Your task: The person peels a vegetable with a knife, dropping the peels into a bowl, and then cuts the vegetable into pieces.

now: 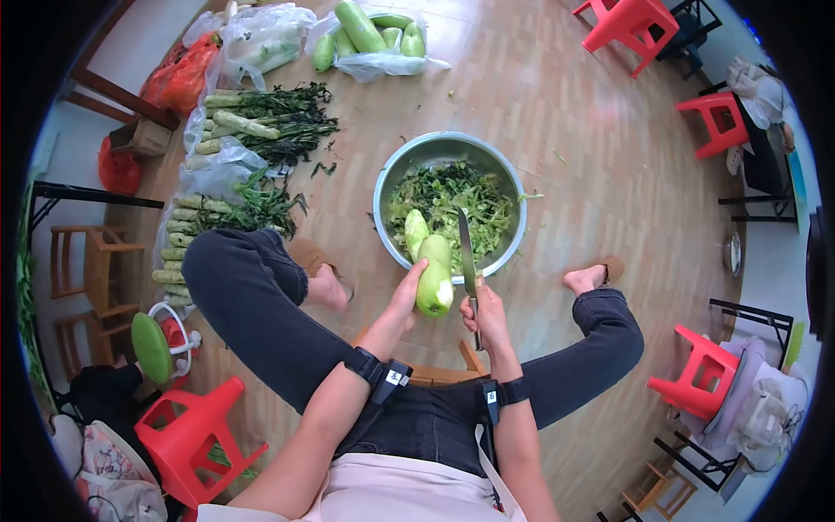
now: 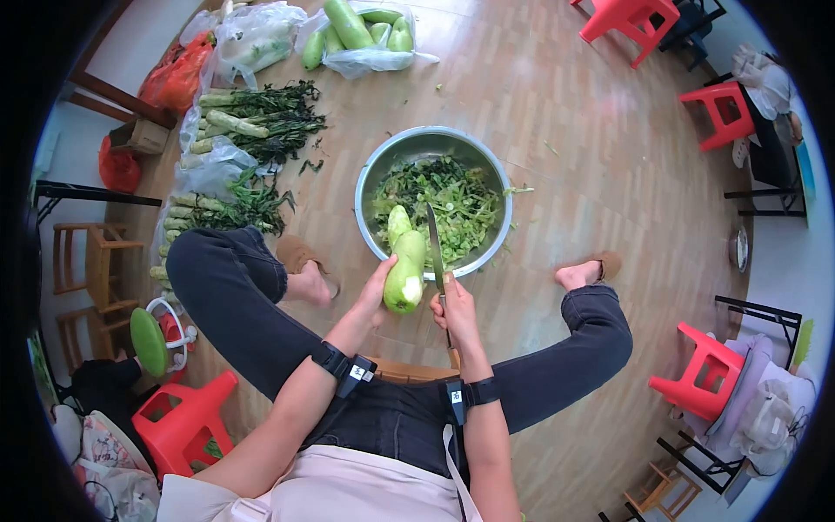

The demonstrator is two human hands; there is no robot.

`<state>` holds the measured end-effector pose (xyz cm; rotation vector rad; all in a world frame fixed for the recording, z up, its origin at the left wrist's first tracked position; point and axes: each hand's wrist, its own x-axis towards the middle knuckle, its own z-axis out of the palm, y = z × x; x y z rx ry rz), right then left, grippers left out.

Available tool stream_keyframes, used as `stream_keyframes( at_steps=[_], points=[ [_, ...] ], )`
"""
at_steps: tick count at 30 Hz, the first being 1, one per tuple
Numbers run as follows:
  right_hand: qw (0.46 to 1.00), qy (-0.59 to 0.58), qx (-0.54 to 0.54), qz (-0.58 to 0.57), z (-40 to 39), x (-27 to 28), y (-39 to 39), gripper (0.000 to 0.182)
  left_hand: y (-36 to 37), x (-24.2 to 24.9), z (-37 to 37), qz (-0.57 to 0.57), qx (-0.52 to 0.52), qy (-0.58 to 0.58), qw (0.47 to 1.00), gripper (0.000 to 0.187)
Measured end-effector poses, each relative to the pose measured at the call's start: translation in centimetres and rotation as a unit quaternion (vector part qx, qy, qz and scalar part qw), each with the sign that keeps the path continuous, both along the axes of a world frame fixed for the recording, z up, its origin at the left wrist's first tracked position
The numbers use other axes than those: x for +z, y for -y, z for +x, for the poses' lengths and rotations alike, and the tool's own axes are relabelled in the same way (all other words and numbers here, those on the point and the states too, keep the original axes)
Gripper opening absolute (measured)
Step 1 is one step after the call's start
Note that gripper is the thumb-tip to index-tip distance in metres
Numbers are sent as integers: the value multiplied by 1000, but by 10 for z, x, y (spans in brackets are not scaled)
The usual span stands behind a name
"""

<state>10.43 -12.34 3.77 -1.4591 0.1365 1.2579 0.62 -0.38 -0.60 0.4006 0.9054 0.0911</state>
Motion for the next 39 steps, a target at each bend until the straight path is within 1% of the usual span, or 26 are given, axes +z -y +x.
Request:
stream_keyframes(
  at_steps=[2,4,5,7,8,11,13,14,16,17,19,20,22,23,24,25,26,27,29,31,33,35,36,37,38,39],
  points=[
    [1000,-8,-8,1,-1,4,5,39,-2,0,0,-20,4,20,1000,47],
    [993,104,20,-42,-7,6,5,39,-5,13,1,-55,17,35,998,48],
    [994,103,19,-41,-10,5,6,39,-5,11,0,-54,16,34,998,48],
    [988,139,24,-69,-15,0,7,49,-3,3,0,-86,5,52,995,49],
    [988,138,22,-68,-16,-6,9,49,-3,-2,-1,-84,4,50,995,49],
    [986,158,32,-37,-17,-17,14,47,-1,-10,1,-131,-12,70,989,50],
    [988,152,20,-9,-17,-18,18,45,1,-14,3,-217,16,84,972,51],
    [988,151,13,-8,-17,-20,20,45,2,-20,3,-216,10,81,973,51],
    [991,136,-6,-20,-14,-26,25,45,4,-41,2,-245,50,32,968,54],
    [990,136,-12,-20,-14,-27,27,45,7,-49,1,-244,44,31,968,54],
    [989,130,-4,-71,-12,-31,32,48,13,-66,-1,-252,83,-54,963,51],
    [989,130,-10,-73,-12,-33,35,48,17,-74,0,-253,77,-56,963,51],
    [977,197,15,-78,-15,-39,35,47,19,-70,5,-214,38,-80,973,43],
    [978,195,10,-77,-16,-45,36,47,20,-67,4,-166,35,-68,983,43],
    [964,240,56,-101,-16,-48,35,48,19,-66,5,-163,31,-70,984,43],
    [945,284,103,-125,-16,-51,34,49,19,-64,5,-119,8,-110,987,47],
    [947,281,100,-123,-16,-54,34,49,19,-63,5,-77,-15,-150,986,52],
    [945,280,109,-134,-17,-52,34,49,21,-63,4,-76,-18,-154,985,52],
    [944,274,114,-144,-17,-54,34,50,24,-63,4,-65,-34,-197,978,61],
    [926,315,118,-173,-15,-66,36,46,21,-69,8,-57,-42,-209,975,64],
    [925,334,96,-155,-14,-80,34,43,20,-72,14,-52,-49,-221,973,67],
    [923,350,76,-139,-13,-89,36,41,20,-73,19,-31,-73,-207,975,68],
    [922,325,114,-174,-8,-77,29,39,20,-78,20,-34,-76,-211,974,68],
    [919,299,153,-208,-4,-69,23,37,19,-85,22,-55,-75,-188,978,68],
    [920,292,155,-212,-1,-67,19,37,19,-93,22,-78,-73,-166,980,67],
    [908,305,186,-216,0,-66,14,36,18,-96,21,-83,-72,-175,978,67]
  ],
)
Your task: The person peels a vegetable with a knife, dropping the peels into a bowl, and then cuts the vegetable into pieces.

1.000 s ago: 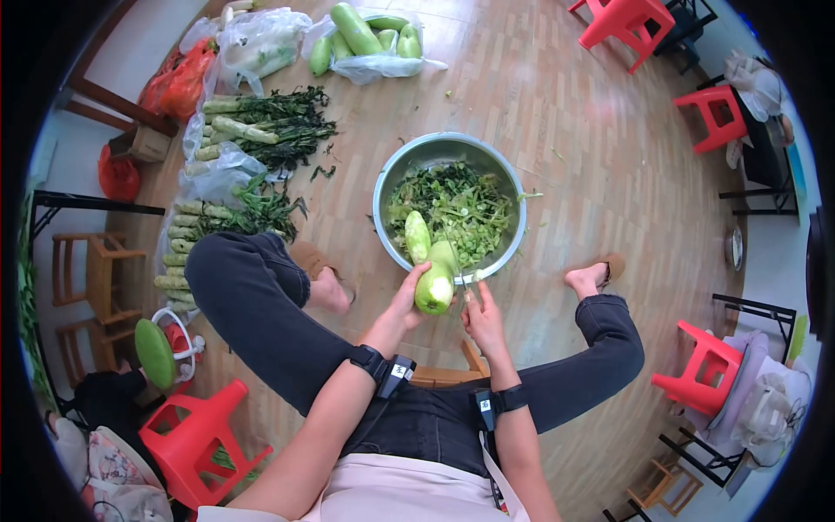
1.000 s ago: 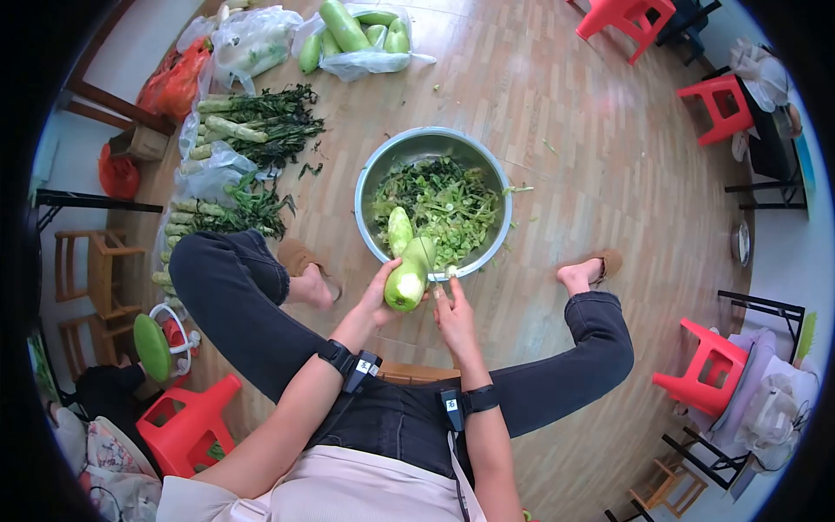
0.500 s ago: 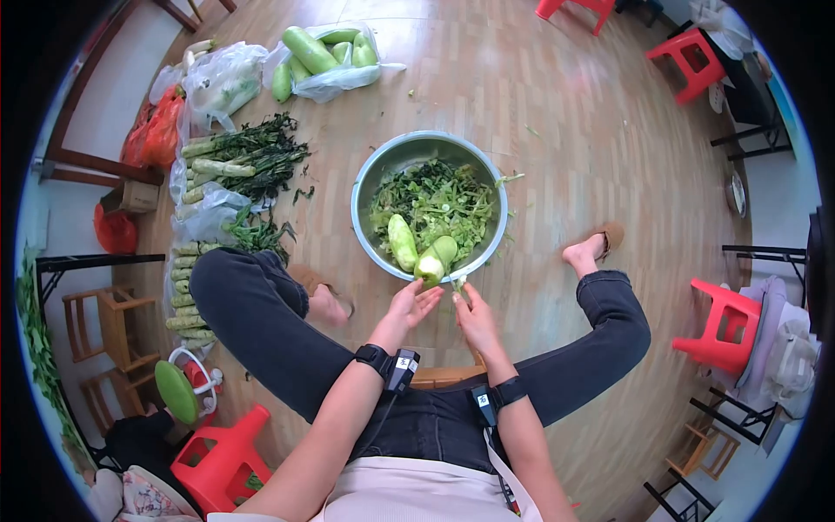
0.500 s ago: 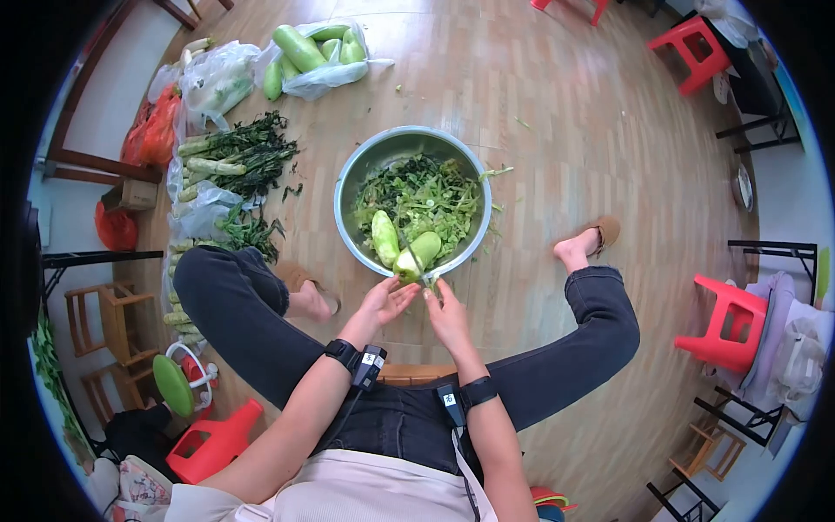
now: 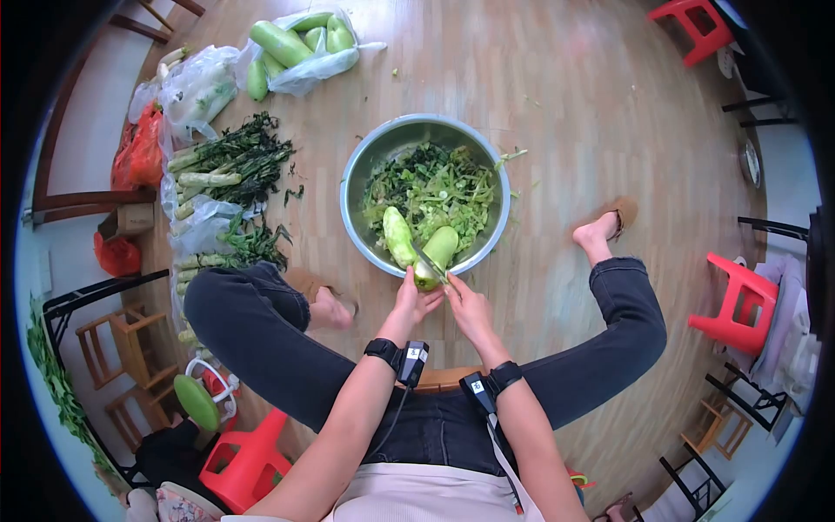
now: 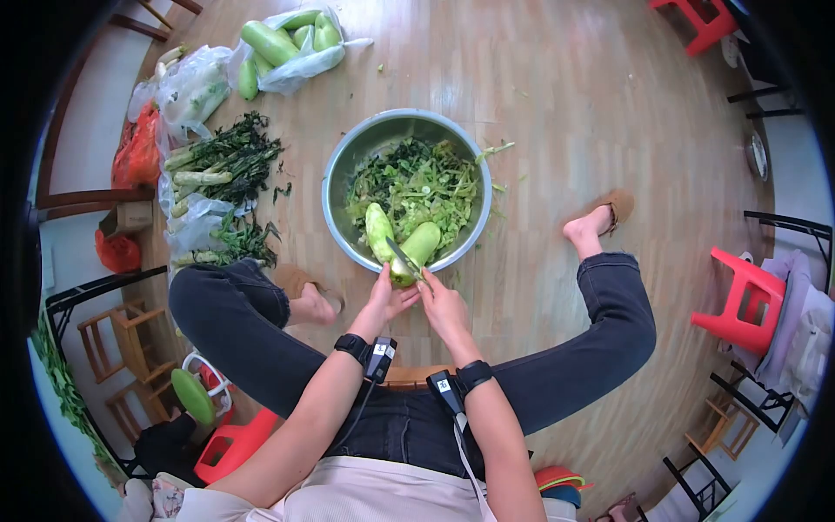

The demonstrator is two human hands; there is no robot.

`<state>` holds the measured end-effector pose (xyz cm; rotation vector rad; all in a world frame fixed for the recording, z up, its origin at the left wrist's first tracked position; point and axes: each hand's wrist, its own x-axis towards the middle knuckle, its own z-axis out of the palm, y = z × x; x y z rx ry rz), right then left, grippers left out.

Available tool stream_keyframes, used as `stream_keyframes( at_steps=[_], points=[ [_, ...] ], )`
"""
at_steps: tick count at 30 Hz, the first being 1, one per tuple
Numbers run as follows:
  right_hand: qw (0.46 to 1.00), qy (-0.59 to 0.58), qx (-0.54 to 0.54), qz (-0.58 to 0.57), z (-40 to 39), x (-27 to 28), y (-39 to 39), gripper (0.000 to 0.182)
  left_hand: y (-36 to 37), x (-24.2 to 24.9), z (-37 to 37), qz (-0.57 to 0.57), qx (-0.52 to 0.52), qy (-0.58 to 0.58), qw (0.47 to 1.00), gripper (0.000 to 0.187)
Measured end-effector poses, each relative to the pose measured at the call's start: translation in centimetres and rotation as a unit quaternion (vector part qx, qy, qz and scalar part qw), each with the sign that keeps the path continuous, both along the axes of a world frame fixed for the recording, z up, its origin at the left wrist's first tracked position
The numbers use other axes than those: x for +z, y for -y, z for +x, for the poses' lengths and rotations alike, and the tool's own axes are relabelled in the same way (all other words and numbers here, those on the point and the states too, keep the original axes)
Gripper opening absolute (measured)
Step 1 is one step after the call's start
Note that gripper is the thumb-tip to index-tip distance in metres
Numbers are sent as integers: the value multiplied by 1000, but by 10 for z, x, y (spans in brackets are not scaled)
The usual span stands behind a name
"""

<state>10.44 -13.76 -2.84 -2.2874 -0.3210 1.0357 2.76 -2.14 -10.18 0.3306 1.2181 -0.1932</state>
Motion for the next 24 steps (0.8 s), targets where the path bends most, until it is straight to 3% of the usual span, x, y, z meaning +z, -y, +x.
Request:
stream_keyframes(
  at_steps=[2,11,24],
  points=[
    [999,-1,36,-15,3,-3,-10,35,-5,-9,-1,-61,28,46,997,65],
    [988,42,139,-56,27,-10,-26,33,-10,-13,9,-89,88,21,992,54],
    [984,72,152,-51,23,-25,-37,36,-10,-3,13,-66,102,18,992,53]
  ],
)
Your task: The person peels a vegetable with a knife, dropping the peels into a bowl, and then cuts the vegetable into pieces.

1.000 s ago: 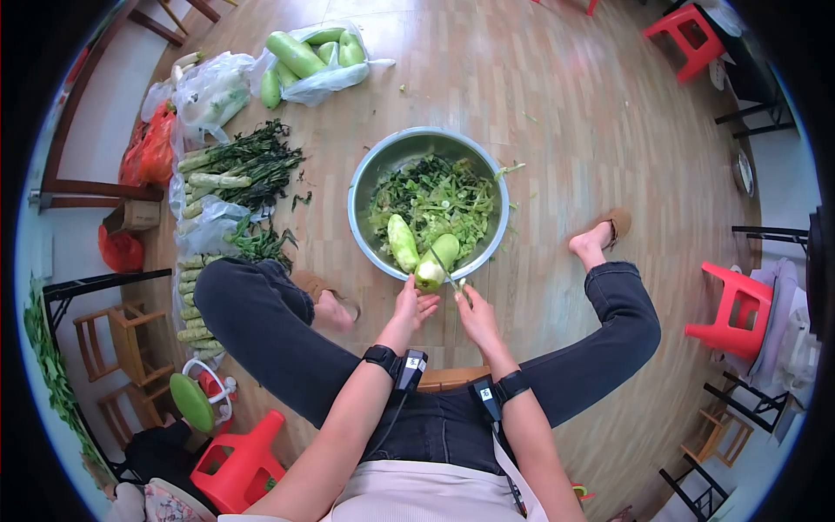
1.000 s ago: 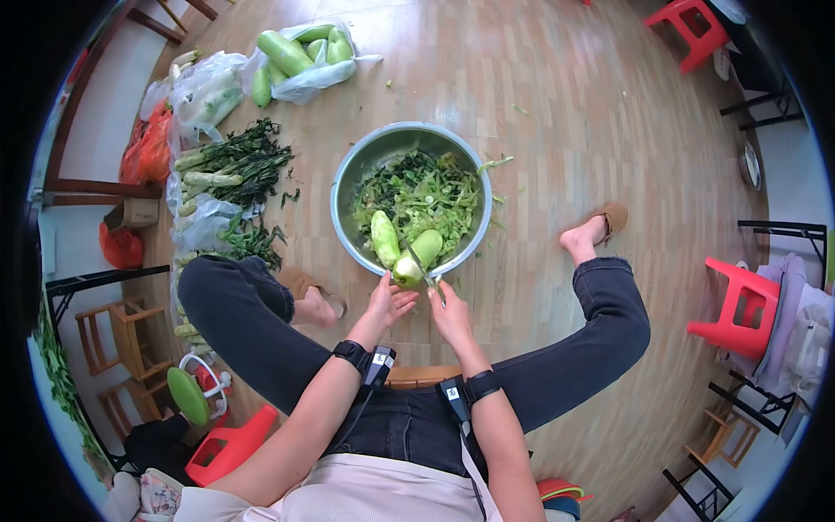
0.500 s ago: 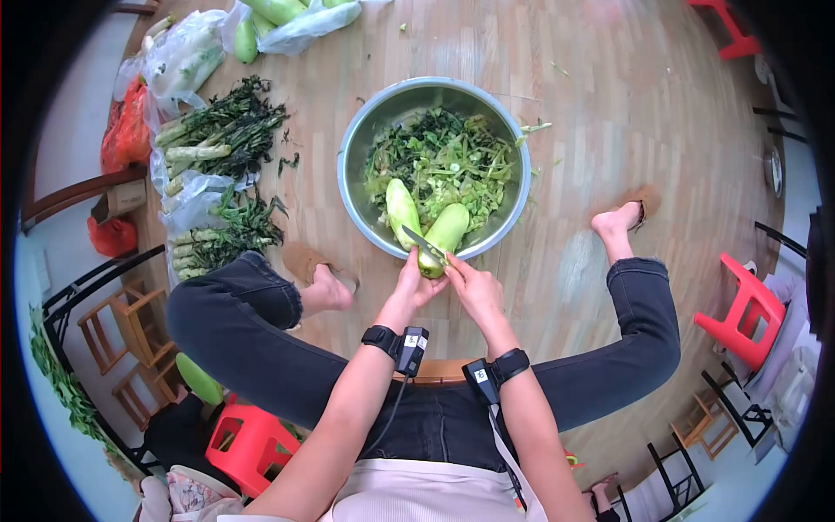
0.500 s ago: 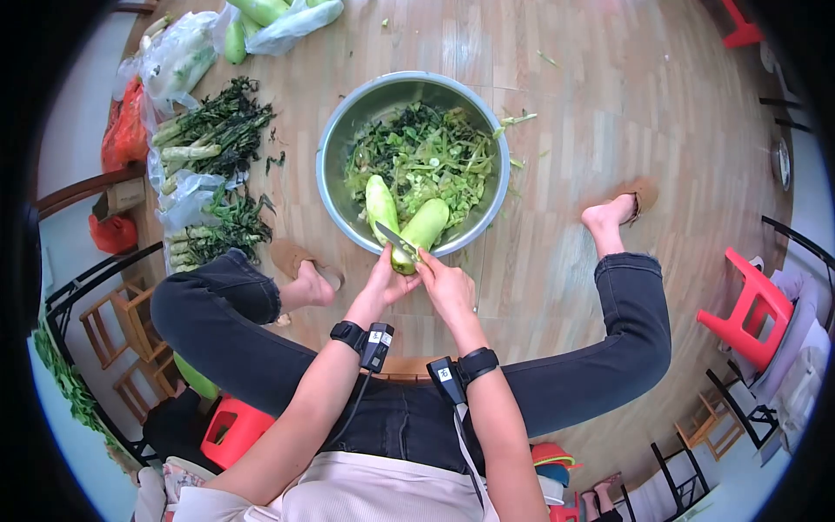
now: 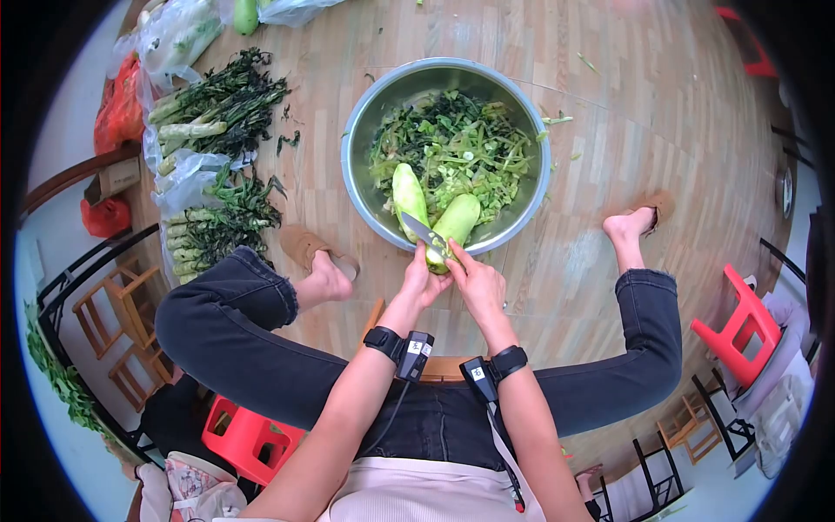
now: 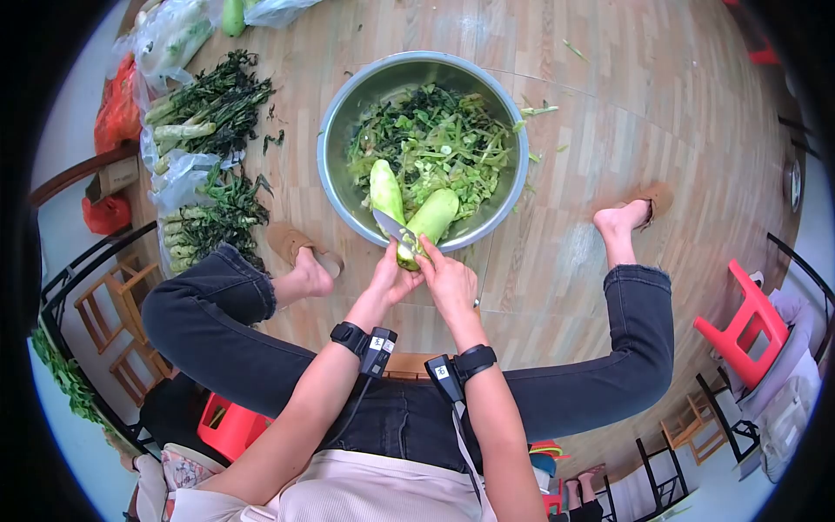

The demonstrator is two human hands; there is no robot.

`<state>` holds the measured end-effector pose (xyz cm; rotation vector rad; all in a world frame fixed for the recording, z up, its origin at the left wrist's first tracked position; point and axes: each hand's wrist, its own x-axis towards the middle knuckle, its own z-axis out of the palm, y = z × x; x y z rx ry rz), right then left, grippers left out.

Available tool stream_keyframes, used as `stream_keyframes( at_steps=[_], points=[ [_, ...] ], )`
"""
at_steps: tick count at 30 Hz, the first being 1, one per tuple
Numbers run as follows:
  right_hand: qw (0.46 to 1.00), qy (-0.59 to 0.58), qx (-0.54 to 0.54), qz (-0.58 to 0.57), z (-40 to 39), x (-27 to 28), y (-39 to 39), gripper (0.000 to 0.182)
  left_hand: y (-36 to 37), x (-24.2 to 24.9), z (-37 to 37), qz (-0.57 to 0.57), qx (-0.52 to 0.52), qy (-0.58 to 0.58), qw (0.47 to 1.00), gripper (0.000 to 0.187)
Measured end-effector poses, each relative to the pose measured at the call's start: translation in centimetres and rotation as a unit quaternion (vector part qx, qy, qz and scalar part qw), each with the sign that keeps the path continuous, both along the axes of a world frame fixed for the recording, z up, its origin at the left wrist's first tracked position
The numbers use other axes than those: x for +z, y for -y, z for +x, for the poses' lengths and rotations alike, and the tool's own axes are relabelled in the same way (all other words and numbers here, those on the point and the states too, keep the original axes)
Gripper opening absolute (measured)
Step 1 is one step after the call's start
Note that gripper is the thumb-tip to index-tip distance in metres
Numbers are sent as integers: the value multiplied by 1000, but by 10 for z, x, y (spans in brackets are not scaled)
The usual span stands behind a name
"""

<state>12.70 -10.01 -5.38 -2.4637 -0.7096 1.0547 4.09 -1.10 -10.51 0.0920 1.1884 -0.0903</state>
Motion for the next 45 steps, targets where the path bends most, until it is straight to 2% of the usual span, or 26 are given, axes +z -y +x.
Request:
stream_keyframes(
  at_steps=[6,8,9,10,11,12,13,15,16,17,19,20,23,24,25,27,29,31,32,34,38,40,42,44,45],
  points=[
    [995,-42,-73,-49,-8,-4,-7,34,1,3,3,-8,11,-3,1000,53],
    [981,-70,-171,56,-19,-30,2,36,0,1,2,-9,12,-4,1000,53],
    [981,-70,-171,56,-19,-35,3,36,-1,-1,0,-13,10,3,1000,54],
    [932,-212,-277,94,-16,-42,5,36,-1,-3,0,-18,8,11,1000,54],
    [851,-348,-373,128,-14,-48,7,38,-1,-5,-2,-18,7,12,1000,54],
    [793,-418,-431,105,-1,-21,-1,39,-1,-3,-1,-23,-3,15,1000,54],
    [793,-418,-431,106,1,-22,0,39,-2,-2,-1,-28,-14,17,999,54],
    [635,-502,-572,136,5,-28,9,40,-1,1,0,-33,-12,13,999,54],
    [612,-520,-584,119,9,-38,15,39,0,1,0,-39,-10,10,999,53],
    [612,-520,-584,120,8,-45,23,39,-2,0,1,-38,-11,10,999,53],
    [707,-439,-542,118,15,-34,28,36,-6,-8,3,15,-106,-34,994,52],
    [751,-394,-518,113,14,-30,27,36,-7,-16,2,6,-125,-17,992,51],
    [777,-383,-486,119,17,-17,20,40,-7,-2,29,-1,-147,40,988,54],
    [788,-374,-474,116,17,-13,18,36,-7,8,39,-16,-138,58,989,56],
    [788,-371,-477,121,18,-11,17,36,-10,8,46,-15,-143,62,988,56],
    [790,-383,-468,100,21,-4,21,35,-16,9,53,-97,-130,35,986,57],
    [803,-373,-455,96,19,2,29,33,-13,-4,47,-95,-147,51,983,57],
    [860,-307,-387,125,13,-3,34,32,-12,4,51,-72,-112,6,991,54],
    [860,-304,-387,134,10,-6,36,32,-9,9,51,-42,-110,-8,993,51],
    [934,-173,-282,135,7,10,33,30,-7,21,46,-24,-124,3,992,50],
    [949,-140,-226,166,-6,40,38,31,-4,45,30,-1,-127,17,992,48],
    [954,-64,-212,202,-14,39,44,31,-2,59,22,11,-122,27,992,48],
    [952,-67,-200,220,-22,42,50,31,0,74,10,57,-174,57,981,48],
    [951,-70,-187,237,-28,49,50,31,1,81,-2,68,-158,65,983,48],
    [962,-69,-171,199,-30,58,48,31,2,85,-7,75,-144,69,984,48]
  ],
)
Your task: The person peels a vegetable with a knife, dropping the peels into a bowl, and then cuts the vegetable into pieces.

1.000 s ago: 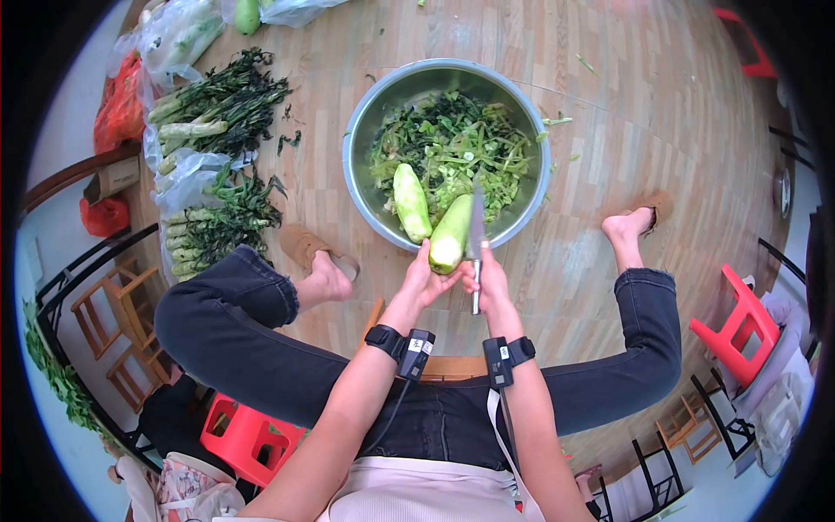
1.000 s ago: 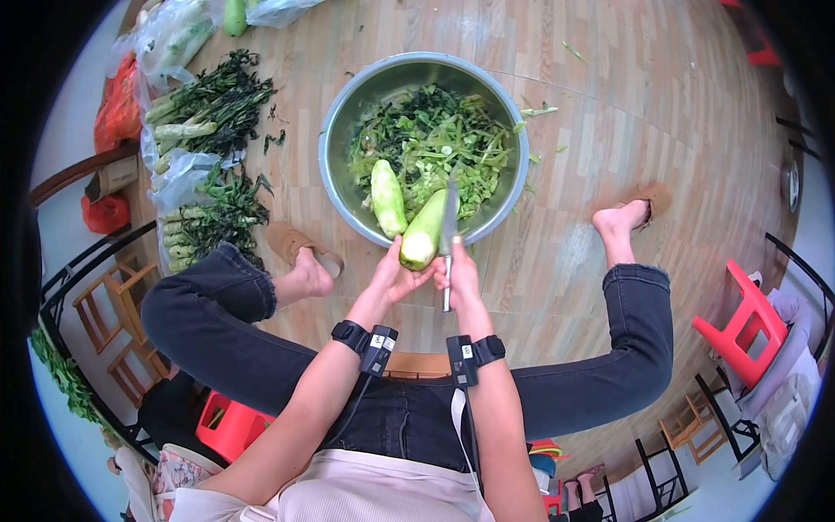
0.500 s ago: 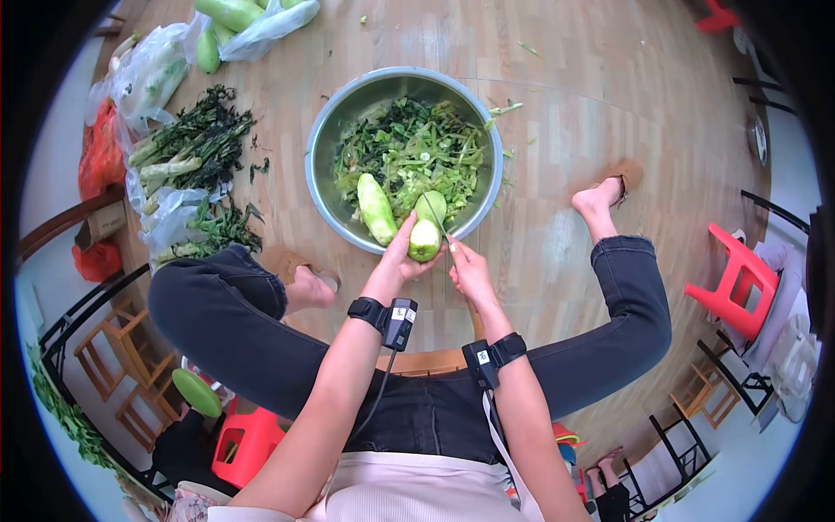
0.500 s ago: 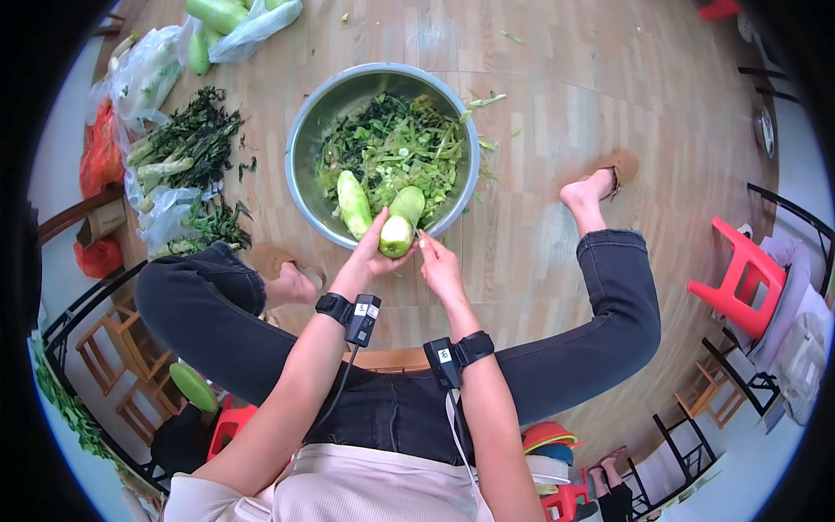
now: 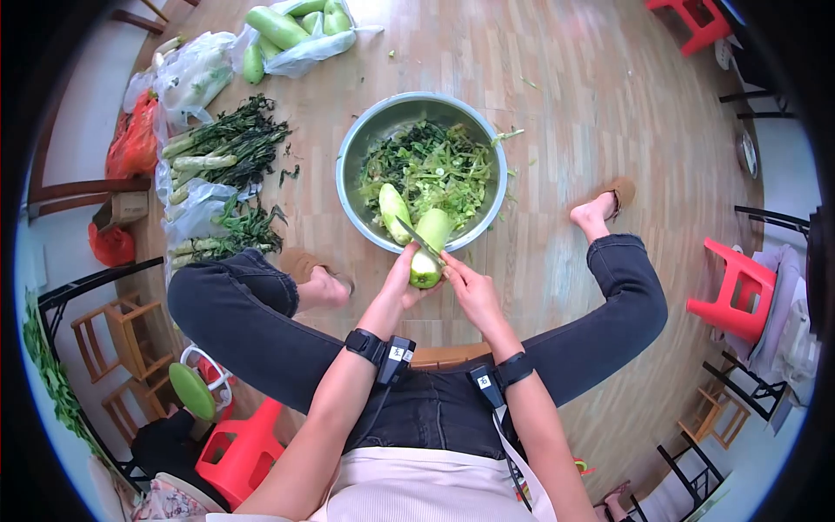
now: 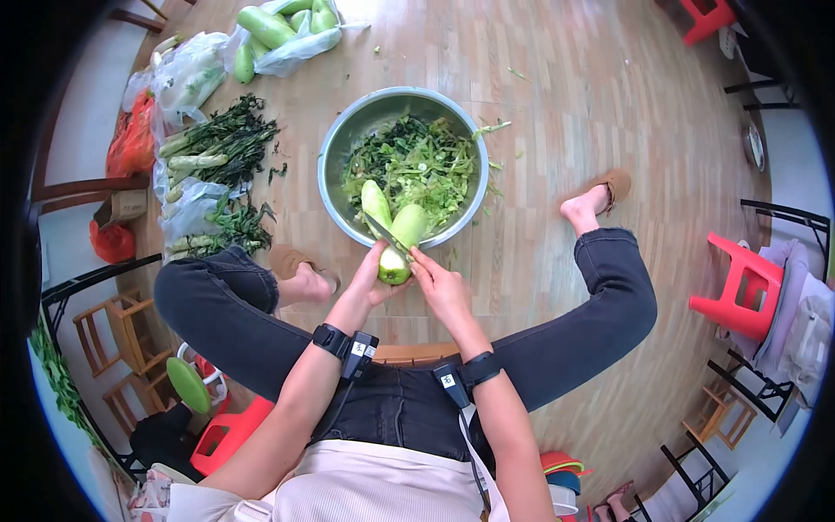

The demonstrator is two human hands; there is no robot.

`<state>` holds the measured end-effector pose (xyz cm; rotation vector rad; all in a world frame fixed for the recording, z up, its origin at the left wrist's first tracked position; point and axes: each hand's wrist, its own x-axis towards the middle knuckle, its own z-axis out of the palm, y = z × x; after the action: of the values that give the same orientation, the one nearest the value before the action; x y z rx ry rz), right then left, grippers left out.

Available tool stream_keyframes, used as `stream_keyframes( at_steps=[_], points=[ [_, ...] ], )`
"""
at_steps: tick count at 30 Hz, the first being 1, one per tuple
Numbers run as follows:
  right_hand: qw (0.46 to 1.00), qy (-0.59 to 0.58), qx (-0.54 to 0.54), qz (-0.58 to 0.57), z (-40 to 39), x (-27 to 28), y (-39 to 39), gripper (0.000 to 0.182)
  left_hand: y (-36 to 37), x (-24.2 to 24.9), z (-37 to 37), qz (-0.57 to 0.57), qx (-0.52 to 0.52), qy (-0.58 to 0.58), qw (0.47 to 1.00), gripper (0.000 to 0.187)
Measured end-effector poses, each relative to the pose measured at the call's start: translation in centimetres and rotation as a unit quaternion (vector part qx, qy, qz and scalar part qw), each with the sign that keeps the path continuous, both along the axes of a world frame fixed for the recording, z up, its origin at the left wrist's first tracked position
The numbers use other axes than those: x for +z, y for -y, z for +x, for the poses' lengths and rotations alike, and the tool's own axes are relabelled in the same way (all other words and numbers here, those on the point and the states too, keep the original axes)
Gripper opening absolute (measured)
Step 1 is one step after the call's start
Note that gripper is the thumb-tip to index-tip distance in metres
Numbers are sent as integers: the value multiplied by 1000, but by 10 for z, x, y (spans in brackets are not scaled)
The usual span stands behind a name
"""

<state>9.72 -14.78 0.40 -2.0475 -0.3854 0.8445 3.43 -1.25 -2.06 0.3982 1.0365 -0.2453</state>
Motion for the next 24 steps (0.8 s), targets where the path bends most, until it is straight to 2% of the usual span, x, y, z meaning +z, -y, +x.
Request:
stream_keyframes(
  at_steps=[1,5,8,10,11,12,13,14,16,17,18,20,22,24],
  points=[
    [999,-1,19,-37,-2,6,-3,32,1,2,-5,3,2,5,1000,48],
    [997,62,27,-31,-16,1,-15,32,-3,15,-16,28,20,5,999,48],
    [994,63,42,-85,-24,9,-24,32,-3,20,-21,35,35,10,999,50],
    [993,103,-29,58,-30,-11,-28,28,0,23,-21,52,70,12,996,51],
    [992,107,-25,58,-27,-14,-28,28,-1,19,-22,51,74,16,996,51],
    [988,-100,-104,59,-24,-11,-30,30,-3,14,-24,27,75,39,996,52],
    [934,-303,-179,56,-22,-8,-32,32,-3,11,-28,2,75,60,995,53],
    [934,-305,-176,57,-20,-4,-32,32,-3,7,-33,5,78,59,995,53],
    [895,-369,-237,86,-11,18,-36,34,-5,9,-38,-49,113,63,990,57],
    [916,-332,-204,93,-9,36,-39,38,-7,10,-40,-47,116,63,990,57],
    [917,-332,-201,92,-9,29,-40,38,-8,12,-41,-64,135,59,987,55],
    [962,-208,-130,121,-13,10,-38,39,-9,12,-43,-99,174,52,978,51],
    [959,-230,-123,110,-17,18,-37,41,-9,6,-49,-118,193,55,973,50],
    [970,-224,-72,70,-20,12,-31,37,-10,3,-54,-137,210,57,966,49]
  ],
)
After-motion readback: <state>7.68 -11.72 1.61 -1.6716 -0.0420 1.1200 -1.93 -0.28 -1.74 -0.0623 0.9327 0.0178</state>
